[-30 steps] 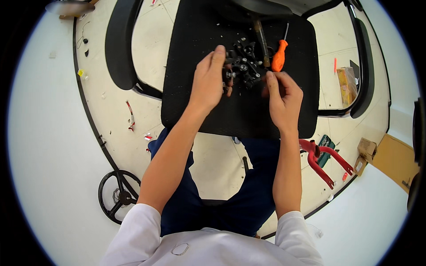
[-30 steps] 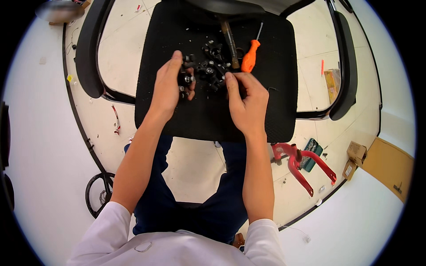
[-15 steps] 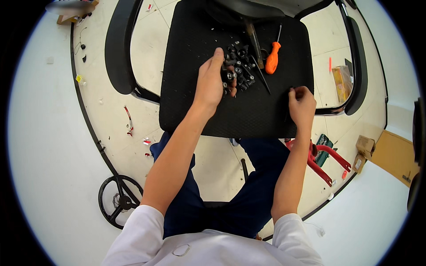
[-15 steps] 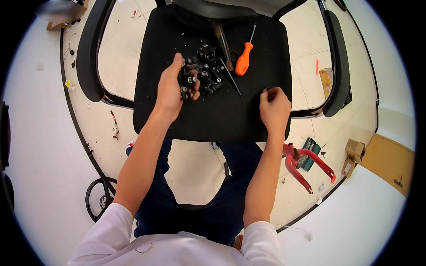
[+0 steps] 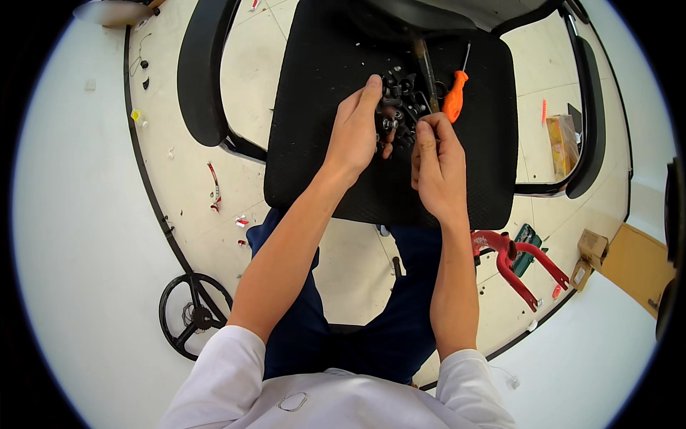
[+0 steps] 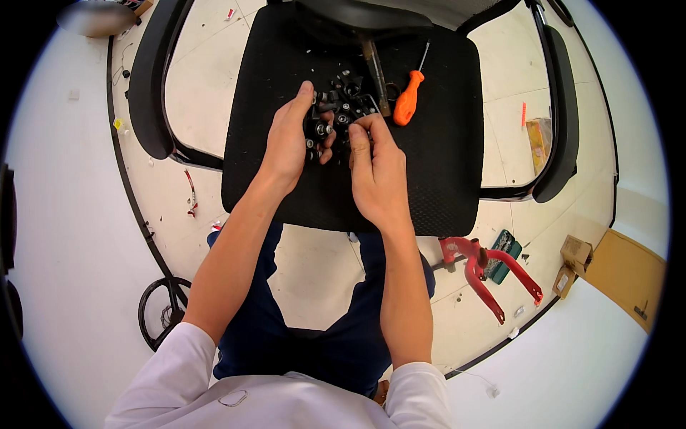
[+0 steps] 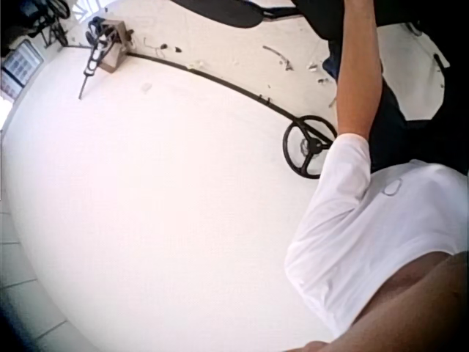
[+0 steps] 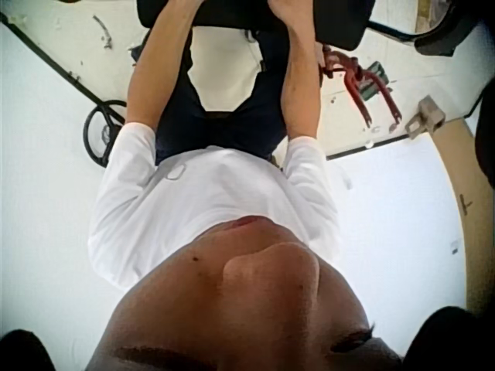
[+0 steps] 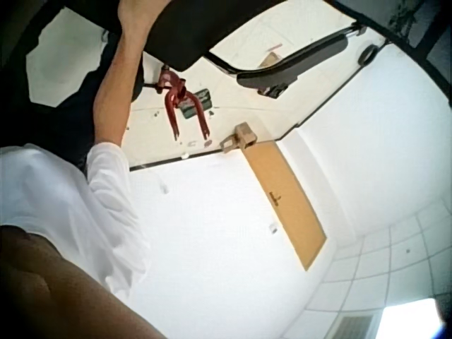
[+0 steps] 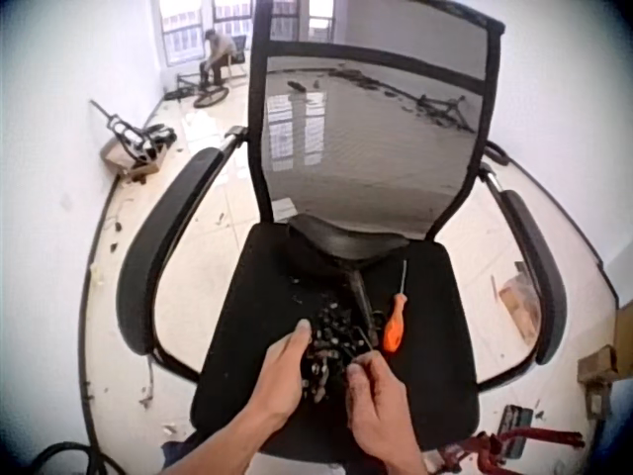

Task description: The person sits on the floor and assembles small mechanical parts, likely a bicycle gear cassette, using their hands. They pick up individual components and fit them together, occasionally using a screwdriver. The workspace is cluttered with tools and parts.

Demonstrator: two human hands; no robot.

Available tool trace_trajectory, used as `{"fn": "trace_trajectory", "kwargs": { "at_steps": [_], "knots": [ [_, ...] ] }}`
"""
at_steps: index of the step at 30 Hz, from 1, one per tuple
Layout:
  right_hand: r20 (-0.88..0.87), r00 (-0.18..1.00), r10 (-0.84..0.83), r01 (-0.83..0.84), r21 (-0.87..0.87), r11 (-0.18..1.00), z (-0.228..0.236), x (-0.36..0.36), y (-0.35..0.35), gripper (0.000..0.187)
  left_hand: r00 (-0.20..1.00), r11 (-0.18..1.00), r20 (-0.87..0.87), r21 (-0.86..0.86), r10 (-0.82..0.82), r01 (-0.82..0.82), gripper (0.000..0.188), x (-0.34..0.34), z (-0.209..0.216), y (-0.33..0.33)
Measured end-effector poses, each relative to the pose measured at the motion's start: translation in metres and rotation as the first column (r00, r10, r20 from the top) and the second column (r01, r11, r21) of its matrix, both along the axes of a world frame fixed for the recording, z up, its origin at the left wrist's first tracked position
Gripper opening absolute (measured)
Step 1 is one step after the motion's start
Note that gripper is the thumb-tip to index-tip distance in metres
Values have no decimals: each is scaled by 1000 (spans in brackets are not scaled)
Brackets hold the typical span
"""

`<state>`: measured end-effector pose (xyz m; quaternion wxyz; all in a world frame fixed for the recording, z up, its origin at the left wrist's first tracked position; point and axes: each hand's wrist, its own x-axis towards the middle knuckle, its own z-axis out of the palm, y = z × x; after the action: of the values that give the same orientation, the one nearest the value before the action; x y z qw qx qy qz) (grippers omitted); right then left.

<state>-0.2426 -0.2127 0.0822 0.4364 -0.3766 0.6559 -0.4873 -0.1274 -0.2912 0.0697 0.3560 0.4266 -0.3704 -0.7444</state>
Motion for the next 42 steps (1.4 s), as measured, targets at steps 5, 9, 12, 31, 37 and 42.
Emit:
{"fn": "trace_trajectory", "kwargs": {
  "at_steps": [5,9,12,31,37,42],
  "knots": [
    [-147,987,64,-81,-116,990,-4,8,-4,18,1000,1000,-10,-9,-10,10,49,-2,0,2],
    [-272,961,55,-96,-139,986,-3,12,-3,18,999,1000,39,-25,11,-10,47,-7,0,6],
    [-363,930,62,-88,-57,994,2,17,-2,15,978,971,187,-235,86,-41,46,-9,-9,10],
    [-393,919,12,-92,-183,979,-13,23,-1,23,957,969,290,-232,-10,80,57,2,-22,6],
    [-443,896,45,-139,-181,974,-17,21,2,17,983,981,101,135,-152,138,52,6,-6,5],
    [-651,737,178,-345,-137,929,-29,9,7,15,957,872,30,421,-288,249,47,12,9,6]
  ]
}}
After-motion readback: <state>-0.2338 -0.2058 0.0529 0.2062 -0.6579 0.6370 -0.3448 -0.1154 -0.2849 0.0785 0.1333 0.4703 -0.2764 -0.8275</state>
